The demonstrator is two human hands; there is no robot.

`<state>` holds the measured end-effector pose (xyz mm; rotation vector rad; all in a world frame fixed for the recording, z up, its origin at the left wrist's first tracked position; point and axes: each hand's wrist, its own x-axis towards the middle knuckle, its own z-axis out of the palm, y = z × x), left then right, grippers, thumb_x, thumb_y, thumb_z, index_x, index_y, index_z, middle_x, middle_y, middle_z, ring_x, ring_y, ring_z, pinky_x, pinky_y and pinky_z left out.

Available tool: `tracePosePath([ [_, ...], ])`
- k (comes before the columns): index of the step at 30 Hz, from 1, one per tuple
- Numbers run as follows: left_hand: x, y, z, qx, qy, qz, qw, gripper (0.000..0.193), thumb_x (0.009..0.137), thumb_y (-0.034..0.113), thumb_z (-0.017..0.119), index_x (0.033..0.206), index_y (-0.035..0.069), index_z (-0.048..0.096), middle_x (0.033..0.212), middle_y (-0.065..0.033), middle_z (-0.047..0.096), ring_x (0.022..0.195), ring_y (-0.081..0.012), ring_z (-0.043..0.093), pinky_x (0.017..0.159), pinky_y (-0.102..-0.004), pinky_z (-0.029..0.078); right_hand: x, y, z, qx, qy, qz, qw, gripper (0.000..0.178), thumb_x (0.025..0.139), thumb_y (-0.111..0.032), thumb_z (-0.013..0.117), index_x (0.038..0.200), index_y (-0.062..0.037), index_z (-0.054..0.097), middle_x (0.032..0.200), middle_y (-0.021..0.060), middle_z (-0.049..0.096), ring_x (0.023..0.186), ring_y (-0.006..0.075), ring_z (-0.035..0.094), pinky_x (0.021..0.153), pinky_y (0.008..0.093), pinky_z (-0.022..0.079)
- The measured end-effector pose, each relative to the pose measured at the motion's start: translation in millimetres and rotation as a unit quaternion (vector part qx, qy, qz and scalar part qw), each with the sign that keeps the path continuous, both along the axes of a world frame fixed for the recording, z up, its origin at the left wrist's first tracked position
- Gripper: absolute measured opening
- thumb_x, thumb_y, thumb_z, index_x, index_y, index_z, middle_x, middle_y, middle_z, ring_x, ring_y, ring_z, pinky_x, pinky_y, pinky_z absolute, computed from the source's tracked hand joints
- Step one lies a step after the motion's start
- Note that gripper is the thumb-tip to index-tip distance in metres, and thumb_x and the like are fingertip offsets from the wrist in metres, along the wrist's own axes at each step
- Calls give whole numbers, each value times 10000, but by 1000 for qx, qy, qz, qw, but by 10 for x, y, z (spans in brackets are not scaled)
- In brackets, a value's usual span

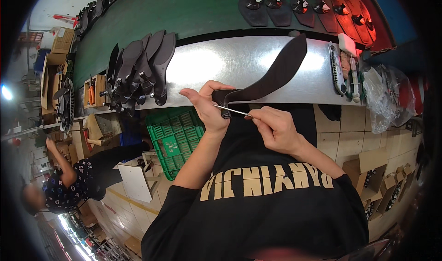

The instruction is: Apply adhesive or trim material on shoe components at a factory assembly line.

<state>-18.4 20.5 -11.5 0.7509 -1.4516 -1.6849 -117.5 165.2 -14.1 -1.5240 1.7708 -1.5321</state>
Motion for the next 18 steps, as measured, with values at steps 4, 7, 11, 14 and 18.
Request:
tracePosePath([
  [4, 23, -157, -152, 260, 141, 6, 955, 793, 919, 719, 207, 854, 39, 611, 704, -51, 617, 610, -146, 555, 595, -238, 450, 41, -3, 94, -49, 38, 56, 997, 203, 776, 98, 574, 940, -2, 639, 724, 105, 625, 581, 229, 599, 540, 309, 477],
  [7, -154, -86, 143, 437, 26, -17, 899, 599, 855, 703, 478, 886, 122, 620, 714, -28, 600, 661, -169, 583, 617, -305, 487, -66, -28, 18, -16, 20, -49, 998, 155, 815, 59, 578, 949, 7, 633, 702, 109, 604, 561, 232, 595, 539, 298, 476],
  [11, -106, 5, -135, 524, 201, -97, 822, 495, 870, 579, 564, 730, 106, 607, 674, -48, 617, 697, -252, 594, 770, -407, 450, -20, -78, -15, 21, 35, -77, 996, 71, 845, -21, 615, 912, -8, 598, 768, 141, 619, 666, 315, 622, 582, 368, 487],
  [14, -193, 10, -213, 507, 175, -69, 841, 525, 855, 600, 572, 672, 107, 566, 610, -34, 571, 623, -214, 559, 715, -373, 449, 52, -101, -121, 34, 16, -79, 996, 40, 856, -33, 604, 877, -12, 577, 749, 150, 600, 664, 329, 610, 576, 379, 480],
  [18, -310, -55, -118, 565, 128, 0, 815, 575, 812, 645, 599, 599, 116, 528, 517, -4, 486, 524, -164, 503, 650, -325, 453, 102, -108, -131, 27, 12, -60, 998, 45, 853, -27, 597, 881, -16, 564, 751, 148, 589, 670, 336, 606, 575, 394, 476],
])
